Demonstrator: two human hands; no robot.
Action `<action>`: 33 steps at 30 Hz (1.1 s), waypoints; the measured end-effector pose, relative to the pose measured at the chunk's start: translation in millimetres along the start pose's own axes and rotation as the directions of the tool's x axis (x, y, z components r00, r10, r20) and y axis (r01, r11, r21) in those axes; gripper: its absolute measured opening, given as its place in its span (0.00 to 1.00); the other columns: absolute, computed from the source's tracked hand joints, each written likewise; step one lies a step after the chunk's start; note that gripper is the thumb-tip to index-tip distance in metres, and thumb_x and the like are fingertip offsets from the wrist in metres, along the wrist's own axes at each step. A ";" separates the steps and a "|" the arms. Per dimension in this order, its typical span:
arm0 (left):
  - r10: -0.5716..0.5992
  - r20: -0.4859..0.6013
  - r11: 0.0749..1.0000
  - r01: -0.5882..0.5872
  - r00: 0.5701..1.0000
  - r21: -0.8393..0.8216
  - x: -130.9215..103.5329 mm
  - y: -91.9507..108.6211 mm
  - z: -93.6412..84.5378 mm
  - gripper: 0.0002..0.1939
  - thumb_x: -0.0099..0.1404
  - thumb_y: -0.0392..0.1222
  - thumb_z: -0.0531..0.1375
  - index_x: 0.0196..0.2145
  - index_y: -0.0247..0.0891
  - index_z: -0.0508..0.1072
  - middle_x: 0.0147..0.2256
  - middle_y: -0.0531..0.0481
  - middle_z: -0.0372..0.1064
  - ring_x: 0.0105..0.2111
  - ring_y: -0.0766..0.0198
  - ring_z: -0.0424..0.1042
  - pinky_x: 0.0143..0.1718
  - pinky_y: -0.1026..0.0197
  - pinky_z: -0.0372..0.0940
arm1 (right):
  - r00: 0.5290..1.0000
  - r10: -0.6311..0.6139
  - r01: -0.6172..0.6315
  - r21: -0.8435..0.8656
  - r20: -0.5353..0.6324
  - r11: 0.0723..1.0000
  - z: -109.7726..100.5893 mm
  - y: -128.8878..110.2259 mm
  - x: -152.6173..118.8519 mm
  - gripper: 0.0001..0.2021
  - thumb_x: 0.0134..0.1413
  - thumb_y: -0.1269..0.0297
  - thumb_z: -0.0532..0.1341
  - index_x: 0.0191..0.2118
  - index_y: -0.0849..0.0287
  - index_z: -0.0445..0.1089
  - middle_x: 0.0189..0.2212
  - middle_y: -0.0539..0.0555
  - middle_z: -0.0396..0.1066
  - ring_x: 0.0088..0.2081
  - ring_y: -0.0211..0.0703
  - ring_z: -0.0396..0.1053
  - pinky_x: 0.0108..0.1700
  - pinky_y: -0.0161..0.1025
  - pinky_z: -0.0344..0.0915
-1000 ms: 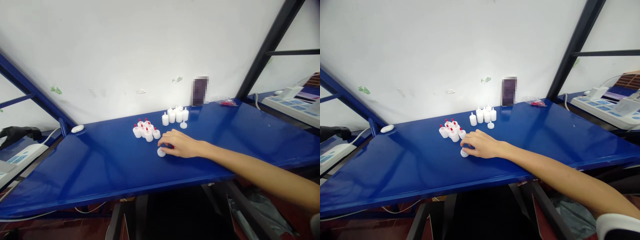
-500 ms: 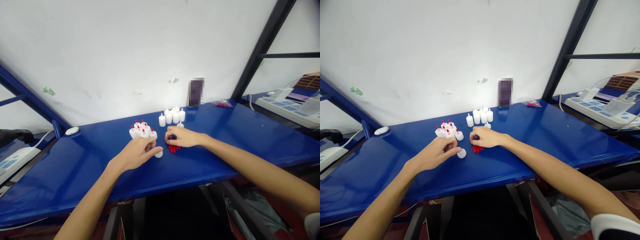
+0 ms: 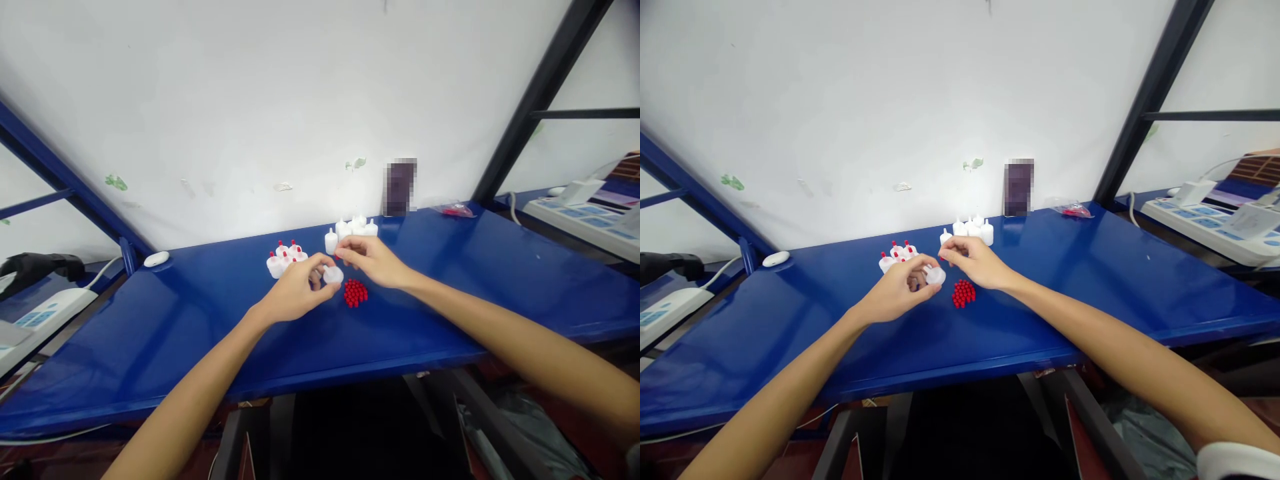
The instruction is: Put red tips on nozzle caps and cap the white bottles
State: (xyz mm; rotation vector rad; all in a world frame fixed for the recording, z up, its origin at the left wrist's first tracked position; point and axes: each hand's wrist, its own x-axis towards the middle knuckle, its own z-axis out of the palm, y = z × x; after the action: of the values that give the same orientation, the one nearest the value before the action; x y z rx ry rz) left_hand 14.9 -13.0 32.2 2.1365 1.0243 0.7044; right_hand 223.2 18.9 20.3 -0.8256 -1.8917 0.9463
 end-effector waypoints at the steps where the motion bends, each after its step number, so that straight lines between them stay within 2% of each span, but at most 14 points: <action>1: 0.005 -0.023 0.996 -0.007 1.000 -0.084 4.2 1.0 2.9 0.17 0.63 0.45 0.63 0.47 0.37 0.69 0.26 0.57 0.65 0.24 0.70 0.63 0.27 0.65 0.59 | 1.000 0.000 0.001 0.054 -0.027 0.999 0.0 -2.9 -0.8 0.14 0.61 0.52 0.60 0.35 0.59 0.69 0.23 0.46 0.64 0.25 0.35 0.59 0.28 0.36 0.56; 4: 0.027 -0.089 0.947 -0.054 0.996 -0.316 12.4 -4.6 13.8 0.20 0.60 0.44 0.64 0.48 0.34 0.70 0.33 0.51 0.69 0.28 0.69 0.66 0.30 0.65 0.63 | 0.996 0.023 -0.010 0.142 -0.084 0.990 0.1 -9.2 -3.8 0.15 0.60 0.50 0.61 0.36 0.58 0.68 0.17 0.42 0.56 0.20 0.33 0.52 0.23 0.35 0.50; 6: 0.017 -0.155 0.919 -0.076 0.988 -0.387 12.4 -12.3 21.5 0.21 0.61 0.45 0.64 0.50 0.33 0.71 0.33 0.49 0.70 0.31 0.67 0.68 0.32 0.64 0.64 | 0.993 0.031 -0.013 0.155 -0.113 0.988 0.5 -11.0 -5.4 0.16 0.60 0.48 0.61 0.35 0.57 0.68 0.16 0.42 0.55 0.19 0.33 0.51 0.22 0.35 0.49; 10: 0.025 -0.191 0.946 -0.084 0.981 -0.312 4.4 -23.0 33.8 0.20 0.65 0.47 0.61 0.51 0.33 0.71 0.31 0.50 0.68 0.29 0.67 0.65 0.29 0.64 0.61 | 0.993 0.038 -0.014 0.207 -0.112 0.978 3.8 -9.6 -7.7 0.17 0.59 0.47 0.61 0.35 0.58 0.68 0.16 0.42 0.58 0.19 0.32 0.54 0.23 0.35 0.52; 14: 0.051 -0.180 0.970 -0.091 0.982 -0.224 0.5 -23.0 40.1 0.19 0.66 0.46 0.60 0.50 0.32 0.69 0.28 0.53 0.65 0.23 0.71 0.59 0.25 0.66 0.56 | 0.998 0.057 -0.044 0.290 -0.038 0.956 9.9 -5.8 -10.0 0.17 0.58 0.48 0.63 0.34 0.59 0.68 0.17 0.43 0.60 0.20 0.32 0.55 0.23 0.34 0.52; 17: 0.066 -0.185 0.975 -0.103 0.981 -0.198 1.5 -21.4 40.6 0.18 0.66 0.46 0.60 0.49 0.32 0.69 0.27 0.54 0.64 0.22 0.71 0.58 0.24 0.66 0.54 | 0.998 0.061 -0.053 0.261 -0.021 0.964 12.9 -4.3 -11.2 0.16 0.59 0.49 0.62 0.34 0.59 0.69 0.19 0.44 0.61 0.20 0.32 0.56 0.23 0.34 0.53; 20: 0.069 -0.188 0.978 -0.103 0.980 -0.180 2.4 -21.5 39.4 0.17 0.67 0.47 0.59 0.49 0.33 0.69 0.27 0.55 0.63 0.22 0.71 0.58 0.24 0.66 0.55 | 0.999 0.035 -0.028 0.150 -0.041 0.988 12.0 -3.4 -12.6 0.16 0.62 0.49 0.59 0.34 0.59 0.68 0.21 0.46 0.62 0.22 0.35 0.58 0.26 0.35 0.56; 23: 0.070 -0.171 0.979 -0.100 0.983 -0.178 2.4 -24.2 39.5 0.18 0.69 0.49 0.58 0.49 0.33 0.69 0.27 0.54 0.63 0.23 0.70 0.58 0.25 0.65 0.55 | 0.991 -0.124 0.116 -0.158 -0.046 0.981 5.8 -2.6 -15.8 0.15 0.66 0.53 0.54 0.39 0.59 0.70 0.28 0.50 0.69 0.29 0.39 0.63 0.35 0.39 0.60; 25: 0.072 -0.160 0.971 -0.106 0.985 -0.215 2.5 -27.0 40.5 0.19 0.70 0.52 0.56 0.49 0.33 0.69 0.28 0.54 0.63 0.24 0.70 0.59 0.26 0.65 0.55 | 0.973 -0.226 0.225 -0.404 0.047 0.887 0.3 -2.2 -18.5 0.16 0.66 0.54 0.53 0.48 0.59 0.70 0.31 0.53 0.71 0.33 0.42 0.65 0.42 0.43 0.59; 27: 0.067 -0.151 0.961 -0.104 0.986 -0.255 2.7 -29.6 41.3 0.20 0.71 0.54 0.54 0.49 0.34 0.69 0.28 0.53 0.64 0.25 0.69 0.60 0.26 0.65 0.57 | 0.960 -0.232 0.280 -0.559 0.158 0.780 -3.8 -1.6 -20.7 0.20 0.63 0.54 0.56 0.55 0.59 0.67 0.31 0.52 0.71 0.33 0.44 0.65 0.46 0.46 0.56; 29: 0.058 -0.144 0.959 -0.096 0.988 -0.269 2.8 -30.8 41.6 0.21 0.72 0.56 0.53 0.48 0.35 0.70 0.28 0.53 0.65 0.24 0.69 0.61 0.27 0.65 0.58 | 0.960 -0.192 0.279 -0.626 0.204 0.728 -5.3 -0.6 -21.4 0.23 0.59 0.55 0.59 0.57 0.60 0.65 0.28 0.50 0.69 0.30 0.43 0.62 0.46 0.47 0.56; 31: 0.057 -0.128 0.961 -0.089 0.990 -0.260 2.8 -30.0 41.3 0.22 0.72 0.57 0.51 0.47 0.34 0.70 0.28 0.53 0.65 0.24 0.69 0.62 0.28 0.65 0.59 | 0.964 -0.176 0.264 -0.645 0.199 0.717 -4.3 1.1 -20.9 0.22 0.58 0.57 0.59 0.55 0.61 0.65 0.26 0.49 0.67 0.29 0.42 0.60 0.44 0.45 0.57; 33: 0.070 -0.106 0.964 -0.094 0.992 -0.250 2.8 -28.0 40.5 0.21 0.73 0.57 0.50 0.45 0.34 0.70 0.27 0.53 0.65 0.25 0.68 0.62 0.29 0.64 0.59 | 0.961 -0.201 0.275 -0.643 0.187 0.715 -2.4 3.1 -19.7 0.18 0.58 0.59 0.58 0.52 0.61 0.66 0.29 0.52 0.68 0.30 0.44 0.62 0.41 0.43 0.59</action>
State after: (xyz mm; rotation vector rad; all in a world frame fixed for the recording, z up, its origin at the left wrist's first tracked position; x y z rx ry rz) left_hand 31.8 -10.5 -14.1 1.9449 0.8469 0.9353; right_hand 234.4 5.1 10.8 -0.9046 -2.4013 0.1171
